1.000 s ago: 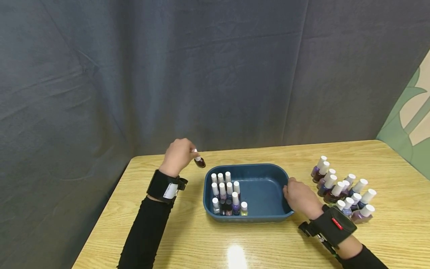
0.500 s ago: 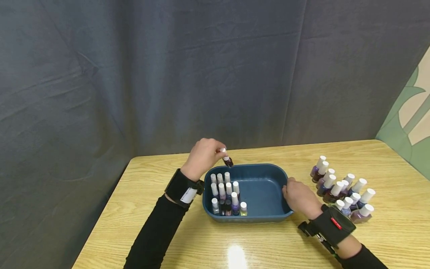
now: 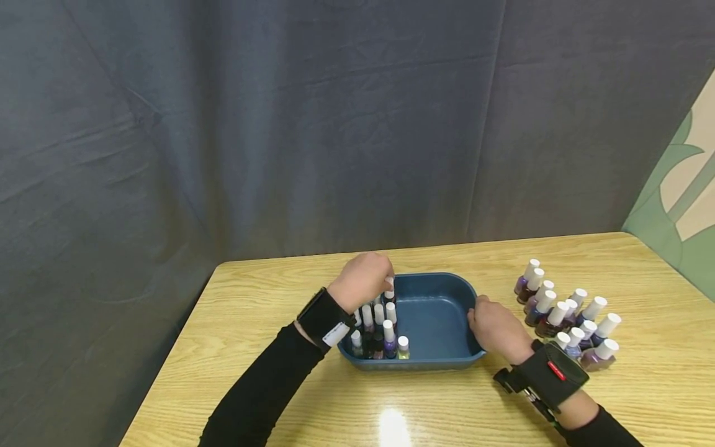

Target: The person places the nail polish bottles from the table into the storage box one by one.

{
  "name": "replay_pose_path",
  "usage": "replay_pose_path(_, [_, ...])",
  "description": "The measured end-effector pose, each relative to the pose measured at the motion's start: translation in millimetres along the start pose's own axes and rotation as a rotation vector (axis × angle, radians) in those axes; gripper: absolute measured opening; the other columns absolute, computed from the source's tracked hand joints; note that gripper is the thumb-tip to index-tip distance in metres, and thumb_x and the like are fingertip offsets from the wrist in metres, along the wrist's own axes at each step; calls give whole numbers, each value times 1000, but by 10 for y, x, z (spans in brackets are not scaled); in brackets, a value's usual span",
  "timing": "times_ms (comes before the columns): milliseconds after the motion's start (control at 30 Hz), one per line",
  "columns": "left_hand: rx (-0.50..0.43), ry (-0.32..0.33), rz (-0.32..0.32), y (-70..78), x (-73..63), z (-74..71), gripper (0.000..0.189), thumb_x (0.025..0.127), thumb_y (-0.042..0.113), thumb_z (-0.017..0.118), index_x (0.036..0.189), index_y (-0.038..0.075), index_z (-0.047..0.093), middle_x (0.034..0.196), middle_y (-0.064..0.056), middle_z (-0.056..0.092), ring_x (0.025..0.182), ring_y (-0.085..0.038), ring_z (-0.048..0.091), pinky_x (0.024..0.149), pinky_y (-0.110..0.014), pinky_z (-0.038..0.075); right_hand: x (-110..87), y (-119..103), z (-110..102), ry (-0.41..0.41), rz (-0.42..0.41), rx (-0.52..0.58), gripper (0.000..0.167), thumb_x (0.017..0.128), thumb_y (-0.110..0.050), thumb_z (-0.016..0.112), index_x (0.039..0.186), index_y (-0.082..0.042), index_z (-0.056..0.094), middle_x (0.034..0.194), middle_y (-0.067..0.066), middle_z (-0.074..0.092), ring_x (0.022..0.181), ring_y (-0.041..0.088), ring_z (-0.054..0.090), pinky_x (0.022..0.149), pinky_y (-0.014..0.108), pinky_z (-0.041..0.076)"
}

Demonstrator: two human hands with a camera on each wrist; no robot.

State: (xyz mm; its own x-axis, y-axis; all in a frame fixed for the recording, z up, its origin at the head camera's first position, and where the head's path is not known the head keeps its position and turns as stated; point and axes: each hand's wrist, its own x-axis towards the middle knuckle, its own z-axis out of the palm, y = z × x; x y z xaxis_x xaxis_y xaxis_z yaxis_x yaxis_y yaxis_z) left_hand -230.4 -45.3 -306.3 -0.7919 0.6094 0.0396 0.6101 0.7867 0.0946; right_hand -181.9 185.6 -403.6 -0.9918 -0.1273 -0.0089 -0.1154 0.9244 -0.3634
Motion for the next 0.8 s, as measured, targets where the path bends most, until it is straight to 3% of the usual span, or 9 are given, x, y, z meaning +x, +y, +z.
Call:
replay_pose_path(400, [83, -25, 5, -27, 62, 140, 11, 80, 18, 72, 89, 12, 73, 86, 0, 70, 78, -13, 64, 69, -23, 50, -20, -16, 1, 47, -40, -7, 20, 91, -6, 43, 87, 13, 47, 62, 11, 50, 54, 19, 52, 50, 34, 42])
replay_pose_path(800, [174, -71, 54, -30, 111, 214, 7, 77, 15, 74, 84, 13, 72, 83, 2, 70, 75, -11, 62, 68, -23, 49, -18, -15, -9, 15, -12, 9, 21, 92, -7, 42, 88, 13, 46, 64, 11, 52, 56, 20, 52, 52, 35, 43])
